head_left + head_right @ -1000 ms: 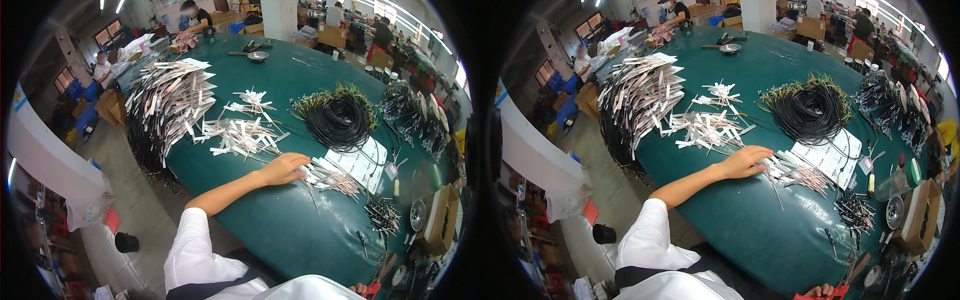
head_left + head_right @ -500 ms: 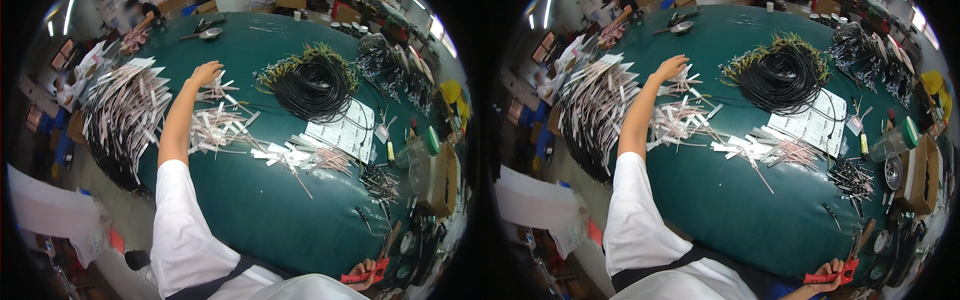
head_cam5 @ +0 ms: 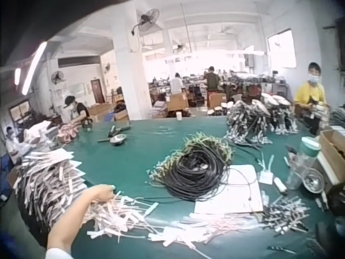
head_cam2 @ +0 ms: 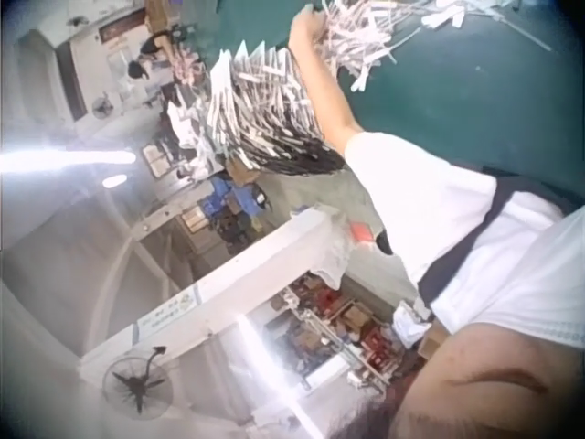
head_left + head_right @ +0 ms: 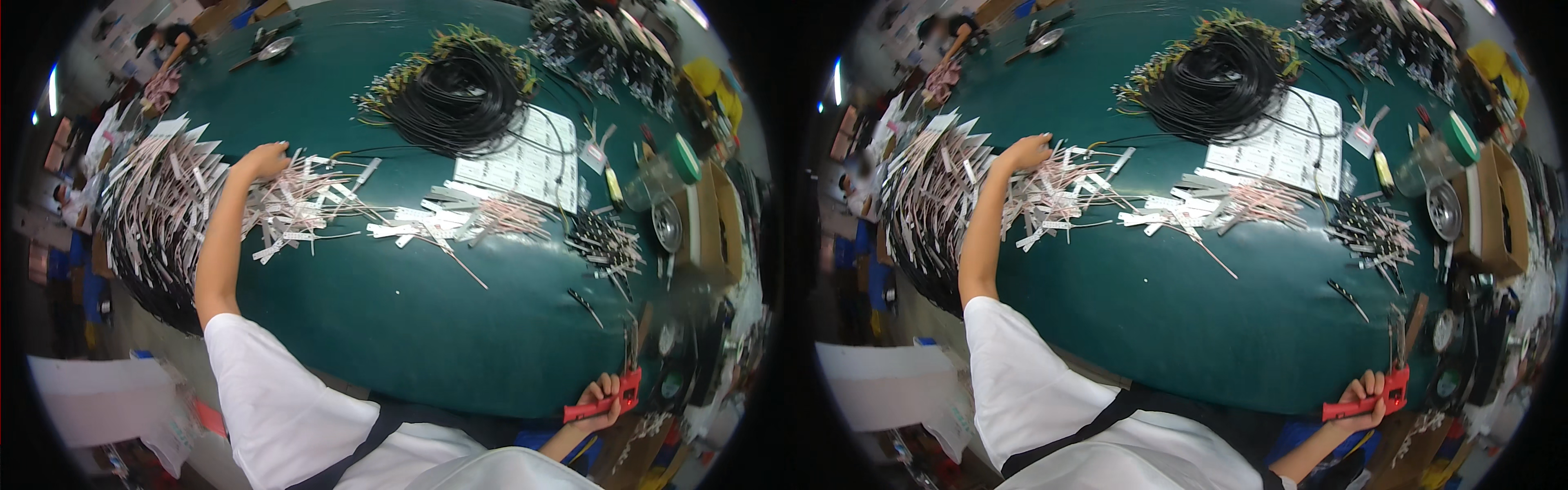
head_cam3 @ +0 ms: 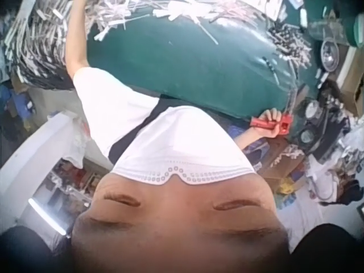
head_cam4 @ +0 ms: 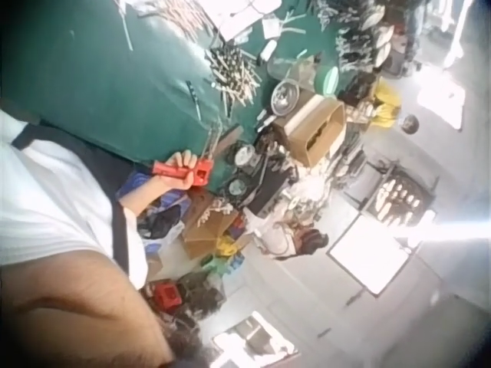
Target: The person solders wires onto LED strip circuit boards with a soldering iron.
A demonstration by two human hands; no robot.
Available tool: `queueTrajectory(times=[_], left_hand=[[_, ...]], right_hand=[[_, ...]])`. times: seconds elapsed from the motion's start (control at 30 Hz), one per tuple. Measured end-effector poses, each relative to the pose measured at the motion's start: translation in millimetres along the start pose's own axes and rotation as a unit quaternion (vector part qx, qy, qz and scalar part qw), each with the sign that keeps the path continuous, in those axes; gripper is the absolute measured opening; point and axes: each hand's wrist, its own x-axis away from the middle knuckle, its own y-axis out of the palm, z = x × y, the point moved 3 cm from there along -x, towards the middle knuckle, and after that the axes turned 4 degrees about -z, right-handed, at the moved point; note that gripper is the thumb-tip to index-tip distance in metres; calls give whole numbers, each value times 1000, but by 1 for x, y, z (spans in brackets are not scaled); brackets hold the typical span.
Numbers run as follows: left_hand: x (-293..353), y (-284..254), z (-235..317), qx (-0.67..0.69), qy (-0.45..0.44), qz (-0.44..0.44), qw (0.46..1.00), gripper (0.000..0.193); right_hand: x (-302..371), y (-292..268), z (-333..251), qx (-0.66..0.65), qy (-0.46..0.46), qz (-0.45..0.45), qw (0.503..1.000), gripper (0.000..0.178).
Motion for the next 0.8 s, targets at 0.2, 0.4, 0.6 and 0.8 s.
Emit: queueTrajectory(times=[0.2, 0.4, 0.6, 0.8], left_hand=[[20, -60, 143, -20, 202, 274, 940, 28], [11, -57, 315, -1, 429, 380, 819, 34], [-35, -75, 405, 63, 424, 478, 766, 33], [-98, -67, 411, -140, 280, 509, 802, 37]], right_hand=[[3, -13, -5, -11, -24, -3, 1000, 69], [5, -15, -4, -39, -24, 22, 999, 66], [5, -7, -4, -49, -22, -7, 999, 49], [2, -5, -1, -65, -30, -10, 997, 54]])
